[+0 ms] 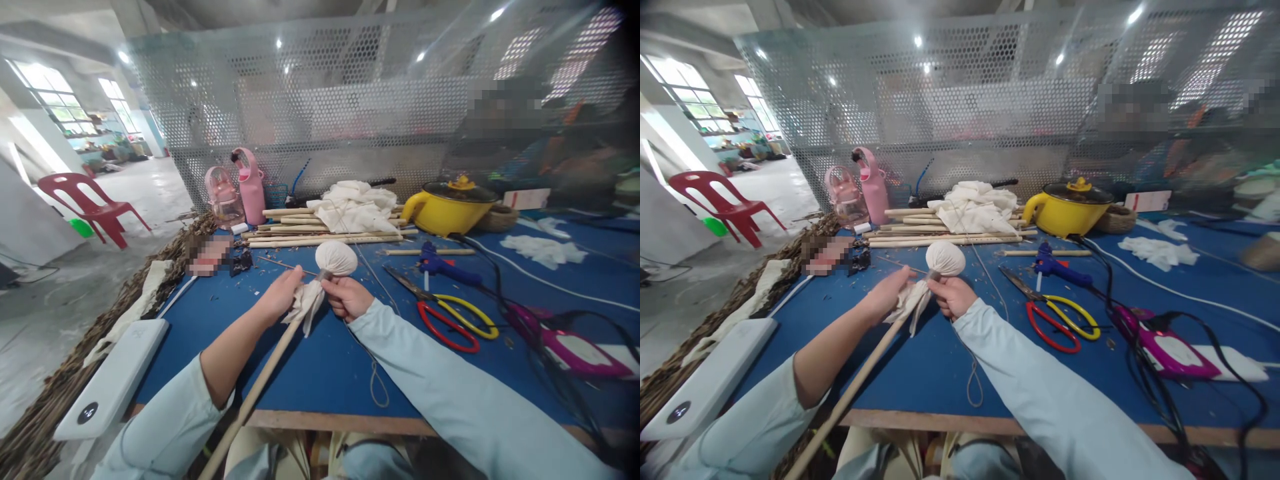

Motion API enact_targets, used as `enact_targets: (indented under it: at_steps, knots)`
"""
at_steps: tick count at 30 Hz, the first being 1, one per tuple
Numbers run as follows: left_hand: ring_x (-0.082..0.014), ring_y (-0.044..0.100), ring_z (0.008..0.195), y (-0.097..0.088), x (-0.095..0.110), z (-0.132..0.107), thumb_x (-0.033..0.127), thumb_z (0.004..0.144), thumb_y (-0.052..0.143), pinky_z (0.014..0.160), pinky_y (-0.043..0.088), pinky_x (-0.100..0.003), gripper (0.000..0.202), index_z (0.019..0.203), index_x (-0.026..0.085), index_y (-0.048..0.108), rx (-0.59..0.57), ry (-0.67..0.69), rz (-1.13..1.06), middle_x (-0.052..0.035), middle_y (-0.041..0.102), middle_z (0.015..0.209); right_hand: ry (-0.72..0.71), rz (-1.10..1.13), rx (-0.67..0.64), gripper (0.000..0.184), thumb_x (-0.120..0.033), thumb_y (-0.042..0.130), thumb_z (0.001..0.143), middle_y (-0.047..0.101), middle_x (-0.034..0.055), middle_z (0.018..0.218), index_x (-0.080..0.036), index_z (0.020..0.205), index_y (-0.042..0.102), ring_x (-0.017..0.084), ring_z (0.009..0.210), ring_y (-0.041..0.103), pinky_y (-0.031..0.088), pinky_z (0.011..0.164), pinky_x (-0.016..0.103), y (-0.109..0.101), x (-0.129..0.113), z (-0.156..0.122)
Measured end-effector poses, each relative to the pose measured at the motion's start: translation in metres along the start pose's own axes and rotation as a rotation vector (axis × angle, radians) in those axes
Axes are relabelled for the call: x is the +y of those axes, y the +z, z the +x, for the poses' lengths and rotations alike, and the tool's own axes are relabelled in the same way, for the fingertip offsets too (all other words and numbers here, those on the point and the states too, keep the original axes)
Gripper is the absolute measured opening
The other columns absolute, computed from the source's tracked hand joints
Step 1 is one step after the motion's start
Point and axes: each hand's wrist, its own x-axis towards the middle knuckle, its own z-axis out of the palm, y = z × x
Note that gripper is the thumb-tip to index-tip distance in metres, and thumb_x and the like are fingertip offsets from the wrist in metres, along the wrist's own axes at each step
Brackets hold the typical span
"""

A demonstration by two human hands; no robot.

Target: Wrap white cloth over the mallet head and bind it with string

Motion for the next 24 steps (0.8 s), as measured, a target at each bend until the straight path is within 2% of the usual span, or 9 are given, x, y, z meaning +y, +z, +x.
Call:
enact_targets:
  at_steps: [1, 3, 7, 10, 13, 16, 18, 20, 24]
  knots:
    - [-0.0147, 0.058, 0.067, -0.001, 0.003, 0.002, 0.053, 0.085, 0.037, 0.057, 0.044, -0.024, 0.046, 0.1, 0.014, 0.055, 0.094, 0.071, 0.069, -0.0078, 0.063, 0.085, 0.005, -0.013, -0.002, 0.048, -0.048, 0.076, 0.052, 0.023, -0.0152, 0.034, -0.017, 0.075, 0.048, 0.001, 0.03, 0.009, 0.005, 0.028, 0.015, 0.001, 0.0, -0.001]
    - [-0.0176, 0.06, 0.08, -0.001, 0.011, 0.004, 0.053, 0.086, 0.034, 0.067, 0.045, -0.027, 0.048, 0.105, 0.014, 0.054, 0.161, 0.151, 0.179, -0.011, 0.063, 0.099, 0.012, -0.036, 0.003, 0.047, -0.048, 0.075, 0.052, 0.023, -0.0151, 0.033, -0.017, 0.075, 0.048, 0.001, 0.029, 0.009, 0.004, 0.028, 0.015, 0.004, -0.001, -0.002]
    - [-0.0242, 0.059, 0.097, 0.012, 0.021, -0.002, 0.053, 0.083, 0.04, 0.083, 0.041, -0.033, 0.052, 0.112, 0.012, 0.053, 0.091, 0.304, 0.538, -0.0155, 0.062, 0.108, 0.006, -0.067, 0.048, 0.041, -0.043, 0.074, 0.053, 0.022, -0.0148, 0.032, -0.018, 0.071, 0.047, 0.001, 0.029, 0.01, 0.005, 0.029, 0.016, 0.011, -0.001, -0.004]
    - [-0.0262, 0.059, 0.097, 0.024, 0.021, -0.012, 0.047, 0.081, 0.046, 0.081, 0.042, -0.034, 0.048, 0.113, 0.012, 0.052, 0.028, 0.338, 0.709, -0.0166, 0.063, 0.106, 0.013, -0.098, 0.102, 0.036, -0.037, 0.073, 0.053, 0.022, -0.0138, 0.032, -0.018, 0.066, 0.046, 0.001, 0.029, 0.011, 0.005, 0.029, 0.017, 0.012, 0.0, -0.004]
    - [-0.0249, 0.058, 0.097, 0.029, 0.018, -0.017, 0.042, 0.079, 0.051, 0.08, 0.042, -0.032, 0.044, 0.111, 0.012, 0.052, -0.014, 0.356, 0.708, -0.0163, 0.061, 0.11, 0.031, -0.107, 0.111, 0.035, -0.041, 0.072, 0.056, 0.024, -0.0128, 0.032, -0.017, 0.065, 0.047, 0.001, 0.028, 0.013, 0.006, 0.029, 0.017, 0.007, 0.001, -0.002]
    - [-0.0244, 0.056, 0.101, 0.027, 0.017, -0.016, 0.041, 0.067, 0.067, 0.084, 0.042, -0.032, 0.059, 0.115, 0.013, 0.047, -0.101, 0.418, 0.632, -0.0145, 0.058, 0.116, 0.006, -0.105, 0.061, 0.037, -0.046, 0.07, 0.059, 0.036, -0.0088, 0.034, -0.015, 0.067, 0.052, 0.003, 0.025, 0.022, 0.011, 0.027, 0.019, 0.001, 0.001, 0.002]
    - [-0.0256, 0.056, 0.102, 0.026, 0.015, -0.013, 0.038, 0.059, 0.073, 0.086, 0.041, -0.034, 0.07, 0.118, 0.013, 0.044, -0.104, 0.413, 0.602, -0.0143, 0.058, 0.115, -0.004, -0.117, 0.051, 0.038, -0.048, 0.069, 0.059, 0.04, -0.007, 0.035, -0.014, 0.069, 0.054, 0.004, 0.025, 0.026, 0.013, 0.027, 0.019, -0.001, 0.001, 0.003]
    - [-0.0272, 0.056, 0.1, 0.026, 0.014, -0.01, 0.032, 0.058, 0.073, 0.086, 0.041, -0.036, 0.072, 0.119, 0.013, 0.042, -0.076, 0.385, 0.609, -0.0149, 0.059, 0.112, 0.008, -0.131, 0.077, 0.039, -0.048, 0.07, 0.059, 0.037, -0.0085, 0.034, -0.014, 0.069, 0.055, 0.004, 0.024, 0.025, 0.013, 0.026, 0.018, -0.001, 0.001, 0.002]
    - [-0.026, 0.056, 0.098, 0.027, 0.008, -0.005, 0.014, 0.061, 0.062, 0.084, 0.042, -0.035, 0.059, 0.118, 0.014, 0.043, -0.044, 0.406, 0.59, -0.0152, 0.058, 0.111, 0.041, -0.089, 0.078, 0.04, -0.047, 0.074, 0.054, 0.024, -0.0129, 0.032, -0.017, 0.065, 0.05, 0.002, 0.025, 0.014, 0.007, 0.027, 0.016, 0.003, -0.002, 0.0]
